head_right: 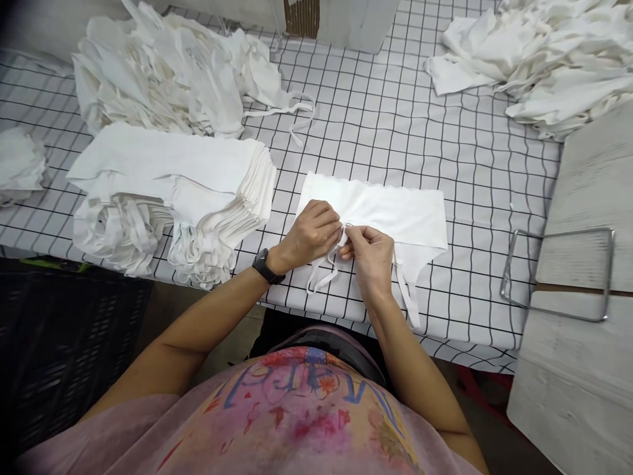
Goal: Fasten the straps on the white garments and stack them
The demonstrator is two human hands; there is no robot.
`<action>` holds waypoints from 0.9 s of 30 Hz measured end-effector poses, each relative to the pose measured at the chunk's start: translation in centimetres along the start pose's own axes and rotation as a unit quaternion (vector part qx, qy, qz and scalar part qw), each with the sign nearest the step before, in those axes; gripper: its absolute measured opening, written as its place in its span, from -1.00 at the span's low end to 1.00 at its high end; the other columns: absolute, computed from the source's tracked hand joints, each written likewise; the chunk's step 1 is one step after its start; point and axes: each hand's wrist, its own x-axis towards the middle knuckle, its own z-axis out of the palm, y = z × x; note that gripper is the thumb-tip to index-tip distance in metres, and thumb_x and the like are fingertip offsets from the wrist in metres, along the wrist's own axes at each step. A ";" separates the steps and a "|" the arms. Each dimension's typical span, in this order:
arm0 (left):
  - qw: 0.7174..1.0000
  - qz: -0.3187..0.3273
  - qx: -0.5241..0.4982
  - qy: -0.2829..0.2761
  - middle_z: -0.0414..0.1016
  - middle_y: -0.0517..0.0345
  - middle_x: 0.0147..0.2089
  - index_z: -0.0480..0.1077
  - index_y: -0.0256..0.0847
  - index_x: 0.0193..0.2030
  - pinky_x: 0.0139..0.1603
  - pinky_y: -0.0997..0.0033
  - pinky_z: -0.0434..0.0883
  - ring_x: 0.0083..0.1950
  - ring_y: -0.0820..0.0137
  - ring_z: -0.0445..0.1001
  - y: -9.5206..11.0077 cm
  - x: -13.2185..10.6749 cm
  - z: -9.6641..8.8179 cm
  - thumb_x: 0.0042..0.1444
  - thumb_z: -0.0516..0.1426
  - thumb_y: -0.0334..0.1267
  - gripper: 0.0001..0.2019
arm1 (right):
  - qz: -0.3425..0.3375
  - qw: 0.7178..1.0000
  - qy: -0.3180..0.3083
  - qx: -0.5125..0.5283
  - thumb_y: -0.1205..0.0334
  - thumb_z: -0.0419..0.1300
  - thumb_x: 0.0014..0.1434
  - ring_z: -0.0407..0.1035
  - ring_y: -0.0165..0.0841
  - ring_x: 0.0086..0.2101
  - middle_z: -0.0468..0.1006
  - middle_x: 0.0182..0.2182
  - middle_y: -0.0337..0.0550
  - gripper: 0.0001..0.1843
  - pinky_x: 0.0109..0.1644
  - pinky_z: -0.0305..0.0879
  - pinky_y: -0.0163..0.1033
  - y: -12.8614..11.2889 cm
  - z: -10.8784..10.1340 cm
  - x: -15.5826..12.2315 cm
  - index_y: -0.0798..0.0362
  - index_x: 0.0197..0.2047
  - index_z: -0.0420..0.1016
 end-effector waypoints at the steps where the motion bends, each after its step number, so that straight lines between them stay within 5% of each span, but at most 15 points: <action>1: 1.000 0.001 -0.001 0.002 0.49 0.06 -0.33 0.39 -0.21 -0.41 -0.08 0.17 0.40 -0.18 0.28 0.39 0.0 0.0 0.0 0.40 -0.02 -0.44 -0.66 | -0.003 1.000 -0.004 -0.005 0.24 0.38 0.05 0.33 -0.50 -0.64 0.43 -0.68 -0.32 -0.79 -0.52 0.32 -0.41 0.0 0.0 0.0 0.07 -0.55 0.52; 8: 1.000 -0.012 -0.019 -0.013 0.49 0.04 -0.29 0.40 -0.20 -0.40 -0.07 0.15 0.41 -0.15 0.26 0.40 -0.3 -0.1 0.1 0.40 -0.02 -0.42 -0.67 | -0.018 0.999 -0.032 -0.026 0.22 0.37 0.09 0.32 -0.51 -0.64 0.45 -0.67 -0.29 -0.76 -0.52 0.29 -0.42 0.0 -0.2 -0.3 0.08 -0.55 0.53; 15: 0.999 -0.010 -0.041 -0.008 0.49 0.05 -0.31 0.38 -0.21 -0.40 -0.09 0.18 0.42 -0.17 0.28 0.40 -0.2 -0.1 0.2 0.39 0.01 -0.42 -0.69 | 0.030 0.995 -0.089 -0.039 0.20 0.40 0.03 0.12 -0.56 -0.70 0.31 -0.73 -0.35 -0.74 -0.65 0.04 -0.41 -0.6 -1.1 0.6 0.08 -0.58 0.48; 23: 0.999 -0.039 -0.028 0.022 0.52 0.03 -0.26 0.42 -0.24 -0.31 -0.08 0.15 0.42 -0.13 0.26 0.44 -0.4 0.0 0.3 0.37 0.04 -0.44 -0.77 | 0.041 0.996 -0.077 -0.007 0.16 0.45 -0.01 0.19 -0.56 -0.62 0.36 -0.65 -0.31 -0.79 -0.57 0.15 -0.43 -0.5 -1.2 0.2 0.12 -0.48 0.59; 27: 0.999 -0.022 -0.033 -0.013 0.51 0.02 -0.27 0.40 -0.23 -0.35 -0.06 0.13 0.44 -0.13 0.24 0.43 -0.3 0.0 0.2 0.34 0.03 -0.49 -0.76 | 0.089 0.992 -0.088 0.024 0.23 0.47 -0.16 0.03 -0.64 -0.66 0.25 -0.67 -0.37 -0.74 -0.66 -0.05 -0.48 -0.8 -0.7 0.4 0.11 -0.60 0.46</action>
